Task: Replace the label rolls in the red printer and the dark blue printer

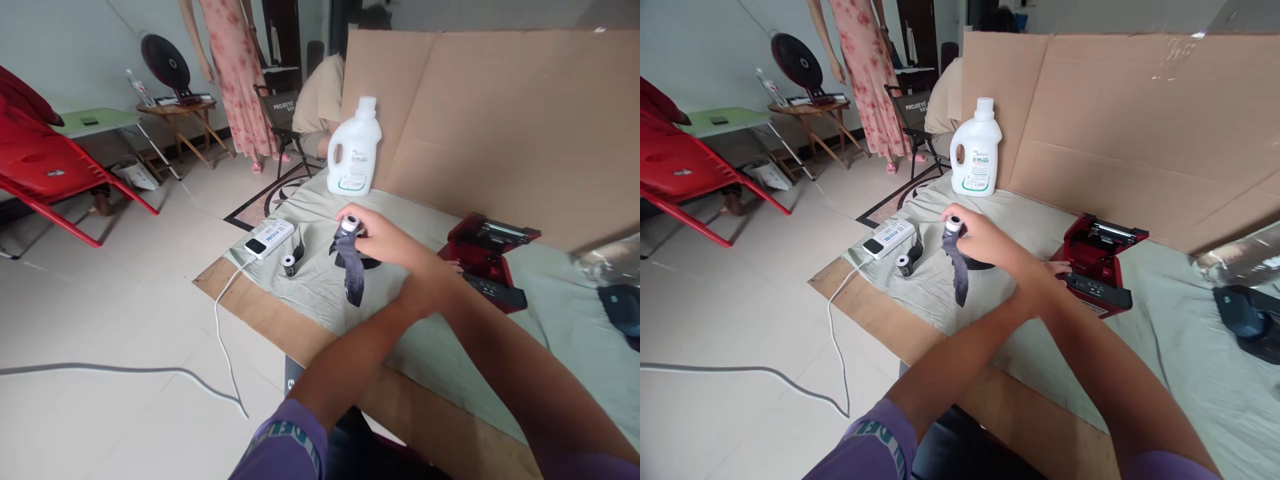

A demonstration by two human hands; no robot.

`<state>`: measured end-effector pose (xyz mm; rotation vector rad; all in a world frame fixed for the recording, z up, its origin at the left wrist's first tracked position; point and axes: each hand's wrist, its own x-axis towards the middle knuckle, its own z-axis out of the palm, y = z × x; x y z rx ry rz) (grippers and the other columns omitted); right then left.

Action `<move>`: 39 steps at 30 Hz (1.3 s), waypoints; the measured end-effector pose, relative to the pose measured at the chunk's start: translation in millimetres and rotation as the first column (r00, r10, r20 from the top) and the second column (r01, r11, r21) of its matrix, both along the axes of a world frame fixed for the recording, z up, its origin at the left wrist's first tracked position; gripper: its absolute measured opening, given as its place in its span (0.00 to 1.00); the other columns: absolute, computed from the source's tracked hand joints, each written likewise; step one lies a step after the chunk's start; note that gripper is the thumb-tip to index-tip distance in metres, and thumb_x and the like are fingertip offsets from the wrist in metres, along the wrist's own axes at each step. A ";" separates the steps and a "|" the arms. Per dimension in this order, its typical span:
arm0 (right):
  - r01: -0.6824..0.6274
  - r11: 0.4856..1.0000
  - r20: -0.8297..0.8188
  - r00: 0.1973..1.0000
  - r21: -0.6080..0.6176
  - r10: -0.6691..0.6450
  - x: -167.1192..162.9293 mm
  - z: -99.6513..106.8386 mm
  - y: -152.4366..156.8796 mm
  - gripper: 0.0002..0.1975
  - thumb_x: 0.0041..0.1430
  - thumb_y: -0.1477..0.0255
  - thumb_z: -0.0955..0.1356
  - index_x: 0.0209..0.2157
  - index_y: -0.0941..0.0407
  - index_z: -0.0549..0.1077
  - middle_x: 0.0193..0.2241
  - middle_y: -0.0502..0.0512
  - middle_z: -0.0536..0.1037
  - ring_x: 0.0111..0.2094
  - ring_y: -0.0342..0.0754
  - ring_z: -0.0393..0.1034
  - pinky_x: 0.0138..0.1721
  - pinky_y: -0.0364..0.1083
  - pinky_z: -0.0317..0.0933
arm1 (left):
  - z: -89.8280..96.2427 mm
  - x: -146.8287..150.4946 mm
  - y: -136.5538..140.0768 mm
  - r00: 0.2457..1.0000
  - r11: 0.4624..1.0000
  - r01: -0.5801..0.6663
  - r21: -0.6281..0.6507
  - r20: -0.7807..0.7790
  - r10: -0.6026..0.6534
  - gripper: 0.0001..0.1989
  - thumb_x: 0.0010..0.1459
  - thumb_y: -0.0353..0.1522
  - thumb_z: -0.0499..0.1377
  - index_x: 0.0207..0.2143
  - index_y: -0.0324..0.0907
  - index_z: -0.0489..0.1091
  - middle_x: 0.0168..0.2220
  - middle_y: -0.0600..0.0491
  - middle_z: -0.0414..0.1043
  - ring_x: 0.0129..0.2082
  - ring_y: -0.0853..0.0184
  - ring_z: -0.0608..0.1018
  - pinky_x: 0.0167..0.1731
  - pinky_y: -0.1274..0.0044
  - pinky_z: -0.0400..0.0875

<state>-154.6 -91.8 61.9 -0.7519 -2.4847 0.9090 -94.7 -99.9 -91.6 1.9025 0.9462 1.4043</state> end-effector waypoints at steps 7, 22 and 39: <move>0.052 0.991 0.209 0.975 0.124 -0.077 -88.4 -62.7 40.3 0.23 0.50 0.81 0.63 0.48 0.51 0.67 0.37 0.52 0.74 0.34 0.50 0.67 0.33 0.45 0.58 | 18.0 -13.4 -15.1 0.999 0.996 -0.015 0.089 0.049 0.011 0.14 0.67 0.30 0.54 0.53 0.42 0.69 0.58 0.43 0.71 0.59 0.60 0.72 0.63 0.68 0.60; 0.094 0.982 0.353 0.924 0.164 -0.147 -100.5 -66.9 62.7 0.38 0.54 0.81 0.65 0.66 0.44 0.60 0.64 0.55 0.63 0.58 0.66 0.58 0.57 0.63 0.52 | 16.8 -15.3 -16.3 0.998 0.996 -0.027 0.083 0.063 0.021 0.14 0.68 0.33 0.52 0.54 0.43 0.69 0.58 0.45 0.71 0.60 0.61 0.70 0.63 0.69 0.62; -0.045 0.995 -0.368 0.930 -0.085 0.010 -70.6 -54.0 -18.1 0.11 0.59 0.66 0.72 0.41 0.53 0.71 0.33 0.50 0.72 0.36 0.46 0.67 0.40 0.46 0.59 | 10.5 -5.7 -10.2 0.993 0.981 -0.102 0.167 0.077 0.090 0.15 0.68 0.34 0.51 0.51 0.41 0.70 0.56 0.46 0.74 0.56 0.64 0.74 0.60 0.70 0.65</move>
